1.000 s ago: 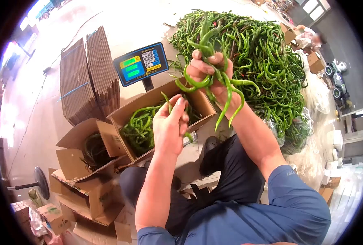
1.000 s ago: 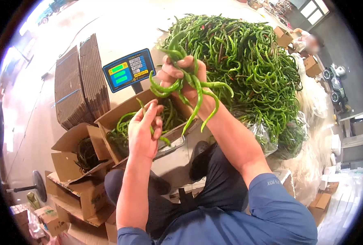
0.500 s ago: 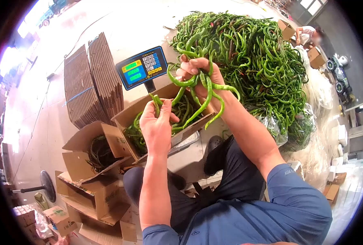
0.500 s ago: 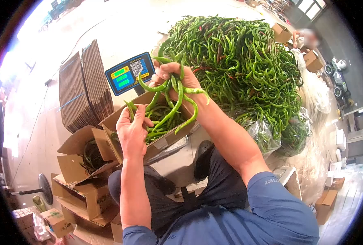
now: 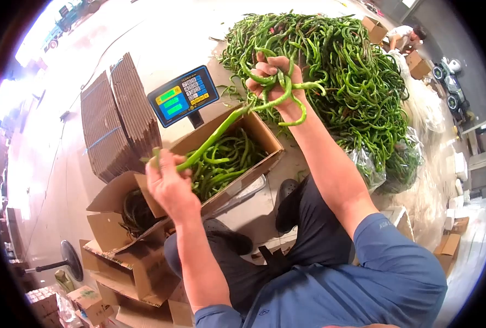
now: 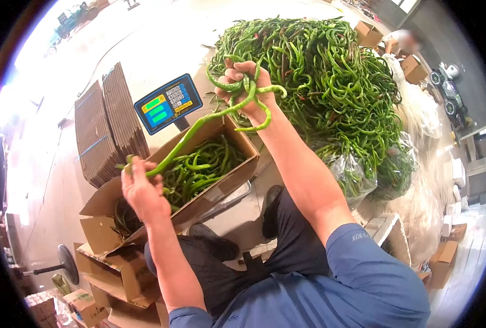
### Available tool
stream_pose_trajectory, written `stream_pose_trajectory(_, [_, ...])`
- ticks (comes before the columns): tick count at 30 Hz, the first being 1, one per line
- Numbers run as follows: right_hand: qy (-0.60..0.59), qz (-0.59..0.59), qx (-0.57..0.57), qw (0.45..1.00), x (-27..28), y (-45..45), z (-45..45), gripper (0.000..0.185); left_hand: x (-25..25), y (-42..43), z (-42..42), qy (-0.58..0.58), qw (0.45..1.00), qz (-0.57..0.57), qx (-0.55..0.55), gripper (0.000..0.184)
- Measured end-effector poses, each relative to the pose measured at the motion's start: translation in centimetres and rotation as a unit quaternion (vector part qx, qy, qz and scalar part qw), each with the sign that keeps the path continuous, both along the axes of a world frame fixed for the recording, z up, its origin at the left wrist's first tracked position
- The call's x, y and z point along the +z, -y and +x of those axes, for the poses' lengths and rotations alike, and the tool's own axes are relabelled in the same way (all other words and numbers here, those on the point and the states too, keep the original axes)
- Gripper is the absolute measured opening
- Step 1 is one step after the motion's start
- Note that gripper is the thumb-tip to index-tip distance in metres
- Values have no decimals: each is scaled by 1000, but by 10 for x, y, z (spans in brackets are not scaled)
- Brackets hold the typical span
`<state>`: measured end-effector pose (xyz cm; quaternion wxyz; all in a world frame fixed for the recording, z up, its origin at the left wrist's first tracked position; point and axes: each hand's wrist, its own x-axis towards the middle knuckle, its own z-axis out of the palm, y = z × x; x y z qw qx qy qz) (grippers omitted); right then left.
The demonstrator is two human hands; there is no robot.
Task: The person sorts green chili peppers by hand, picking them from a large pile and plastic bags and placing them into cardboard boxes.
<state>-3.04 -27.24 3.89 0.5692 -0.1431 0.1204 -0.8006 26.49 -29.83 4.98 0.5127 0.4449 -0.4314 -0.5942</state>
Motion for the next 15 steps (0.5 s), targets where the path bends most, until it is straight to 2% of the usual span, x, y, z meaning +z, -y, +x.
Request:
stream_pose_trajectory(2, [-56,48,-22,997,0,-2,-3,22,5,8,11,-7,996,2,91,17])
stream_pose_trajectory(3, [-124,83,-43,988,-3,-4,-2,25,2,13,19,-29,994,-21,104,18])
stream_pose_trajectory(6, [-161,199,-59,965,-1,-2,15,35,-2,24,36,-78,986,-49,141,24])
stream_pose_trajectory(8, [-203,197,-51,958,0,-1,28,37,4,27,38,-104,980,-16,171,25])
stream_pose_trajectory(10, [-223,219,-48,949,2,2,39,37,-2,33,38,-169,974,17,152,26])
stream_pose_trajectory(15, [-317,253,-51,913,-20,18,47,22,-9,39,39,-229,961,45,151,27])
